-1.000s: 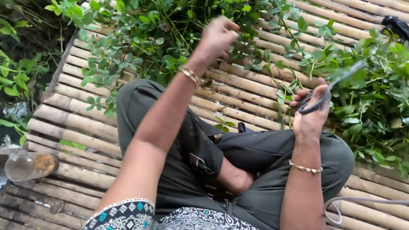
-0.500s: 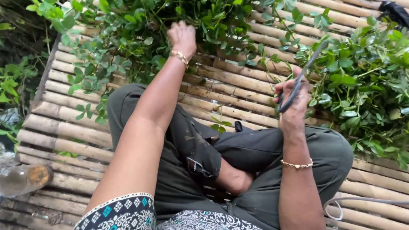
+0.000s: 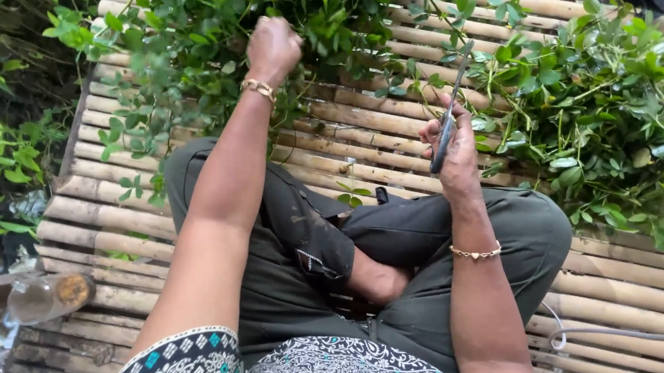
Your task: The person sits cross-legged on a bamboo platform and uses scissors to trim leaves and stems from a pile of green leafy plants. They repeatedly pick up stems, cut off sections, and place the trimmed pieces back onto the pile.
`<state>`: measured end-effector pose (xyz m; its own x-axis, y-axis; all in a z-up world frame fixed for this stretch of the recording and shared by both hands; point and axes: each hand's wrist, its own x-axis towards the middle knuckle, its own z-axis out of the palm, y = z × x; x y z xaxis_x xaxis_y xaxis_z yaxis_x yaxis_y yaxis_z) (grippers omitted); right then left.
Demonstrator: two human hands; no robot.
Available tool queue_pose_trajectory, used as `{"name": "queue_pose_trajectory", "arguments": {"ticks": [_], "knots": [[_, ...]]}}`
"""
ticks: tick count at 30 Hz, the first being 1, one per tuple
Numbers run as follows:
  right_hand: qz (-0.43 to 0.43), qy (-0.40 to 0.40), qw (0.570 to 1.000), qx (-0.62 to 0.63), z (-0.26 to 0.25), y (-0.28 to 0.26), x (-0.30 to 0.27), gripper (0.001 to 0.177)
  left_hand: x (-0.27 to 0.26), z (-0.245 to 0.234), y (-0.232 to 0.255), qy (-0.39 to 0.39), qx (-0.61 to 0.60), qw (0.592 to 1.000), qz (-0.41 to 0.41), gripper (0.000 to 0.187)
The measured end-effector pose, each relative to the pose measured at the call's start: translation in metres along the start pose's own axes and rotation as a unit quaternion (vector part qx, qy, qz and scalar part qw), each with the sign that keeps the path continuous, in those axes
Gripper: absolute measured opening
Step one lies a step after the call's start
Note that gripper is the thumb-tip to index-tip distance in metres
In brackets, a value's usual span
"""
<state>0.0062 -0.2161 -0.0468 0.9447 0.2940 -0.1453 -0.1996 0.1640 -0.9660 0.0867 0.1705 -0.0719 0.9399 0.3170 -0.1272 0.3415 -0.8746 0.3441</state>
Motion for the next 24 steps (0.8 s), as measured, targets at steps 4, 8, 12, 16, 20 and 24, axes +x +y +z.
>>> {"name": "queue_pose_trajectory", "arguments": {"ticks": [4, 8, 12, 16, 20, 24], "knots": [[-0.015, -0.004, 1.0, 0.002, -0.002, 0.0, -0.003, 0.069, 0.042, 0.036, -0.078, 0.184, -0.011, 0.982, -0.045, 0.026], [0.011, 0.008, 0.999, -0.035, 0.005, -0.012, -0.006, 0.055, 0.058, 0.054, -0.102, 0.072, 0.225, 0.969, -0.075, 0.023], [0.044, 0.038, 0.998, -0.018, 0.006, -0.006, -0.001, 0.055, 0.018, -0.027, -0.027, 0.215, 0.203, 0.954, 0.047, 0.01], [0.002, 0.039, 0.995, -0.091, 0.003, 0.005, 0.002, 0.054, -0.047, -0.122, 0.046, 0.461, 0.187, 0.839, 0.219, 0.026], [-0.028, 0.002, 0.983, -0.181, 0.017, -0.017, -0.006, 0.066, -0.099, -0.185, 0.081, 0.554, 0.271, 0.779, 0.116, 0.021], [-0.036, 0.015, 0.985, -0.171, 0.017, -0.02, -0.007, 0.064, -0.092, -0.164, 0.07, 0.464, 0.149, 0.861, 0.142, 0.016]]}}
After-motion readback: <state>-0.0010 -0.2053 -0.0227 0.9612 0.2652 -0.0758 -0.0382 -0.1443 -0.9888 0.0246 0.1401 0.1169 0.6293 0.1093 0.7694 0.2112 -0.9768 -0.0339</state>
